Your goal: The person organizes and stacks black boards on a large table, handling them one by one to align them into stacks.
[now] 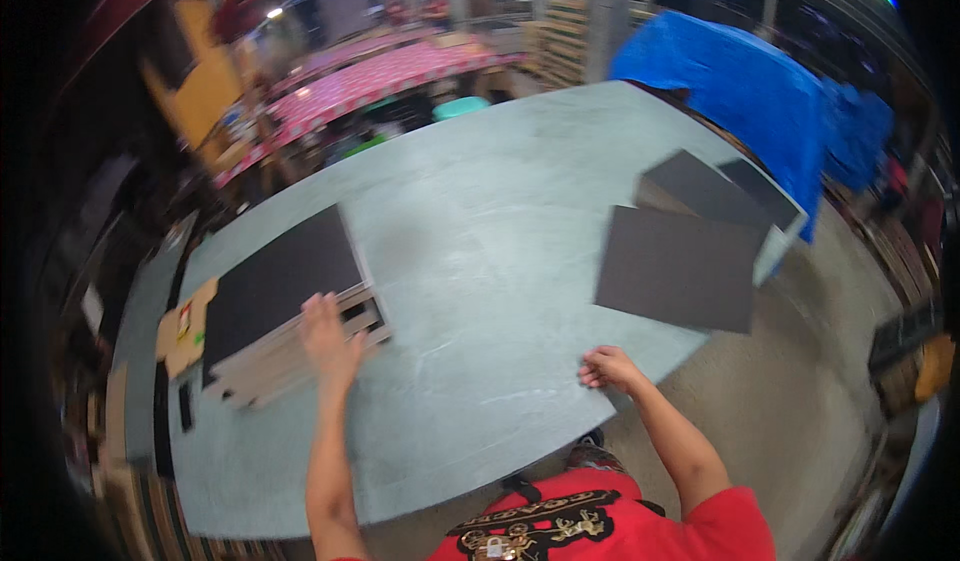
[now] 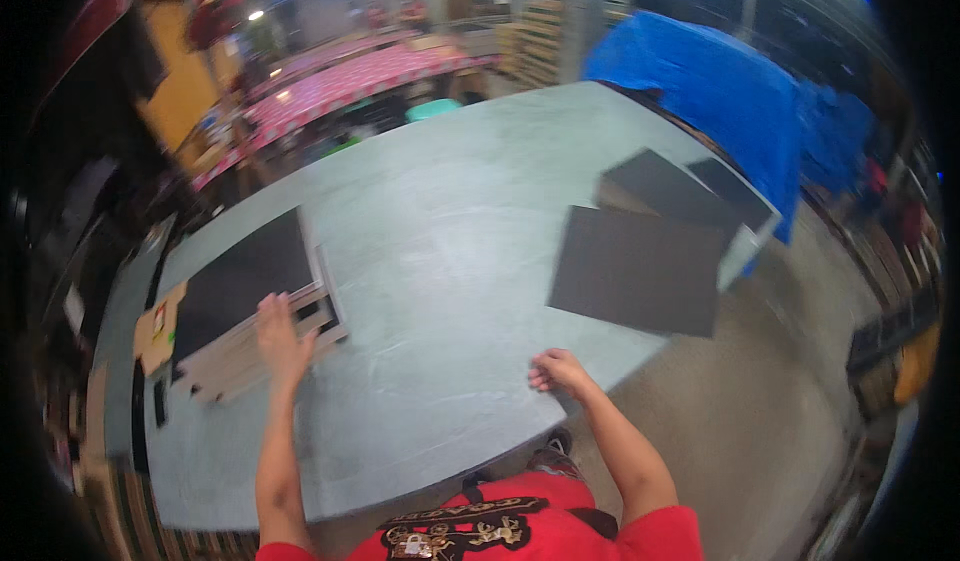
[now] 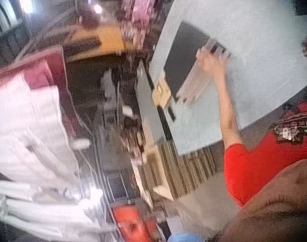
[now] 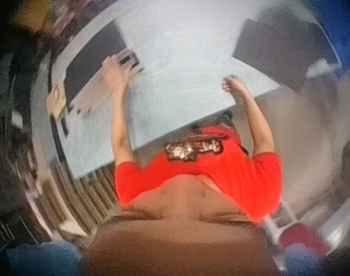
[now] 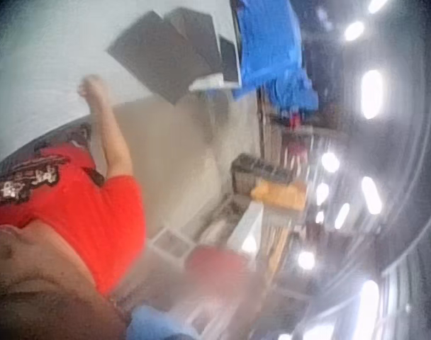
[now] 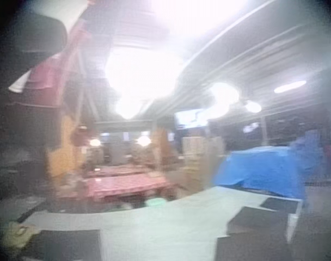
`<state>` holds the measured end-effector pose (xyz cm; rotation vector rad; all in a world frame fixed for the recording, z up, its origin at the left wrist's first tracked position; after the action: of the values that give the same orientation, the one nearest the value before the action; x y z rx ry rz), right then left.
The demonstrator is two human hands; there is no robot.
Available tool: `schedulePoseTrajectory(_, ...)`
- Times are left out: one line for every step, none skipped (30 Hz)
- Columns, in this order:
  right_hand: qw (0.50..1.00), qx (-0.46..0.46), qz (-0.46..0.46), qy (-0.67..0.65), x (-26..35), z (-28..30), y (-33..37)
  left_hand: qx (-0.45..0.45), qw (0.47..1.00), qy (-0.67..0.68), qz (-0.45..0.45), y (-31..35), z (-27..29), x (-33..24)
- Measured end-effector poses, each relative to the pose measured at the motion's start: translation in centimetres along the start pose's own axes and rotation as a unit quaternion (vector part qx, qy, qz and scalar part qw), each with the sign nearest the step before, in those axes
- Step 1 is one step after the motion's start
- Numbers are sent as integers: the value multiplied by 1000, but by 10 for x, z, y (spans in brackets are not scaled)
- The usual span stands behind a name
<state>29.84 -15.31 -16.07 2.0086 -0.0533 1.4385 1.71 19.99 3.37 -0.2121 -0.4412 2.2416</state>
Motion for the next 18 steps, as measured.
schedulePoseTrajectory(999, -4, 8, 54, 10, 8, 10, -21, 999, -27, 11, 1, -2, 2)
schedulePoseTrajectory(994, -7, 15, 107, 20, 21, 20, -44, 997, -56, 24, -3, -2, -4)
schedulePoseTrajectory(986, -68, 76, 132, 31, 53, 39, -57, 998, -17, -10, -12, 1, -34)
schedulePoseTrajectory(970, -128, 133, 159, 39, 88, 63, -69, 996, 21, -43, -18, 6, -66)
schedulePoseTrajectory(946, -183, 187, 189, 48, 116, 87, -79, 993, 57, -70, -20, 10, -94)
schedulePoseTrajectory(906, -284, 229, 214, 63, 140, 112, -42, 989, 105, -91, -25, -5, -117)
schedulePoseTrajectory(853, -380, 266, 238, 76, 162, 140, -3, 982, 152, -112, -31, -26, -142)
schedulePoseTrajectory(818, -444, 275, 241, 88, 178, 164, 35, 972, 193, -127, -35, -47, -164)
schedulePoseTrajectory(778, -504, 286, 243, 97, 191, 184, 87, 957, 229, -154, -38, -75, -186)
schedulePoseTrajectory(753, -541, 277, 253, 99, 207, 196, 138, 937, 266, -182, -42, -106, -211)
schedulePoseTrajectory(726, -578, 265, 260, 99, 227, 209, 175, 920, 287, -203, -44, -129, -243)
schedulePoseTrajectory(698, -614, 254, 266, 99, 247, 222, 211, 901, 305, -224, -48, -147, -278)
schedulePoseTrajectory(723, -614, 227, 219, 91, 272, 225, 256, 879, 345, -206, -54, -163, -311)
schedulePoseTrajectory(724, -618, 221, 213, 81, 298, 226, 302, 851, 385, -190, -61, -176, -351)
schedulePoseTrajectory(721, -626, 214, 206, 64, 327, 223, 348, 817, 424, -179, -68, -191, -390)
schedulePoseTrajectory(723, -626, 212, 198, 58, 349, 218, 355, 800, 469, -121, -80, -210, -410)
schedulePoseTrajectory(786, -577, 185, 128, 56, 359, 196, 358, 782, 507, -58, -89, -232, -419)
schedulePoseTrajectory(837, -523, 152, 55, 51, 365, 174, 363, 758, 543, 2, -94, -249, -430)
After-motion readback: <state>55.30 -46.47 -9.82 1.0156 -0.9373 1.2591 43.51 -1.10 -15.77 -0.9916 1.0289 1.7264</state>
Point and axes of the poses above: each hand's wrist, its own y-axis away from the middle knuckle, its own z-axis out of the back of the hand, x = y × z, the point moved 7 cm from there along -y, towards the middle knuckle, and after that the axes turned 14 degrees about x, right-handed, at the moved point
